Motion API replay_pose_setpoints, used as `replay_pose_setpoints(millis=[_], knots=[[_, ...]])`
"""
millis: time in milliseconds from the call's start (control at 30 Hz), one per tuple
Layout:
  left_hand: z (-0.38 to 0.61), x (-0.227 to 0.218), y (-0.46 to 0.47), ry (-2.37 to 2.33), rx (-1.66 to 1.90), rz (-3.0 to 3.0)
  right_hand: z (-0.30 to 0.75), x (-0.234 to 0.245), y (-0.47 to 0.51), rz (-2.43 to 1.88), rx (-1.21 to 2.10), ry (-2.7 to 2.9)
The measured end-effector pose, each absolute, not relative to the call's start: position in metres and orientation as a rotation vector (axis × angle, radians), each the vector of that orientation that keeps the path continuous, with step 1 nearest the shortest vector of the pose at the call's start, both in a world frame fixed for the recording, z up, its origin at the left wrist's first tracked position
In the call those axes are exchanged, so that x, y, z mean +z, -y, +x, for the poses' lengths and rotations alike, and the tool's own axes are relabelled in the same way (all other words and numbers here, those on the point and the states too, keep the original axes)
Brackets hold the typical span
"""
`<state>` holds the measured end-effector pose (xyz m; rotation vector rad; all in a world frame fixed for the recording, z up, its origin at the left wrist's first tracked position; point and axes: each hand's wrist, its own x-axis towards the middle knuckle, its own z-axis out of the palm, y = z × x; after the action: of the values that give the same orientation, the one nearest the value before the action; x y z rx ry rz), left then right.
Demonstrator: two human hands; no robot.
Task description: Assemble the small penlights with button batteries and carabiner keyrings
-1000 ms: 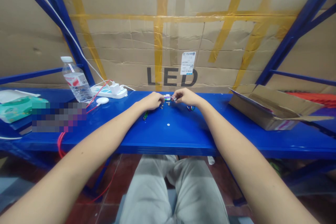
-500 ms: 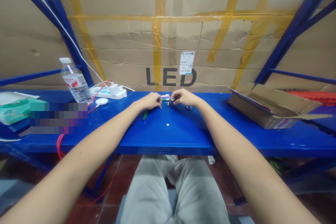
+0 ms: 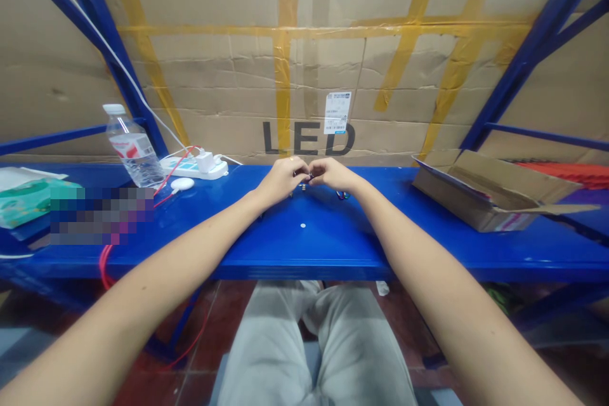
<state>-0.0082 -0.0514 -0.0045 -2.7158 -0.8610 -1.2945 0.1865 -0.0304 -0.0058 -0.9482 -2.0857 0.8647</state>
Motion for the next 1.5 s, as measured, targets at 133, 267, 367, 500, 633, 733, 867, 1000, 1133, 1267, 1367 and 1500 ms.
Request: replay_pose_setpoints(millis=[133,267,367,500,633,733,867,1000,1133,1267,1367,1500], knots=[[-0.011,-0.005,0.049,0.759,-1.253,-2.726,0.186,-0.006,0.032,-0.920,0.908,2.066],[-0.014,-0.005,0.047,0.734,-1.220,-2.748,0.187,-0.004,0.033,-0.947,0.884,2.057],[-0.018,-0.006,0.045,0.704,-1.166,-2.777,0.188,-0.003,0.034,-0.957,0.879,2.055],[-0.020,-0.008,0.046,0.727,-0.999,-2.812,0.188,-0.004,0.033,-0.973,0.877,2.086],[-0.018,-0.007,0.048,0.778,-1.007,-2.812,0.188,-0.005,0.033,-0.989,0.864,2.088],[-0.019,-0.007,0.044,0.876,-1.143,-2.764,0.188,-0.005,0.033,-1.020,0.846,2.055],[-0.025,-0.012,0.027,1.028,-0.951,-2.781,0.190,-0.004,0.034,-1.068,0.780,2.093],[-0.034,-0.023,0.009,1.108,-0.558,-2.905,0.191,-0.004,0.034,-1.130,0.735,2.129],[-0.036,-0.027,0.001,1.116,-0.489,-2.935,0.191,-0.004,0.033,-1.167,0.722,2.149],[-0.037,-0.023,0.002,1.197,-0.496,-2.893,0.191,-0.006,0.031,-1.180,0.717,2.165],[-0.039,-0.020,0.002,1.233,-0.526,-2.891,0.191,-0.008,0.029,-1.179,0.734,2.167],[-0.040,-0.020,0.000,1.192,-0.508,-2.945,0.190,-0.010,0.027,-1.159,0.774,2.167]])
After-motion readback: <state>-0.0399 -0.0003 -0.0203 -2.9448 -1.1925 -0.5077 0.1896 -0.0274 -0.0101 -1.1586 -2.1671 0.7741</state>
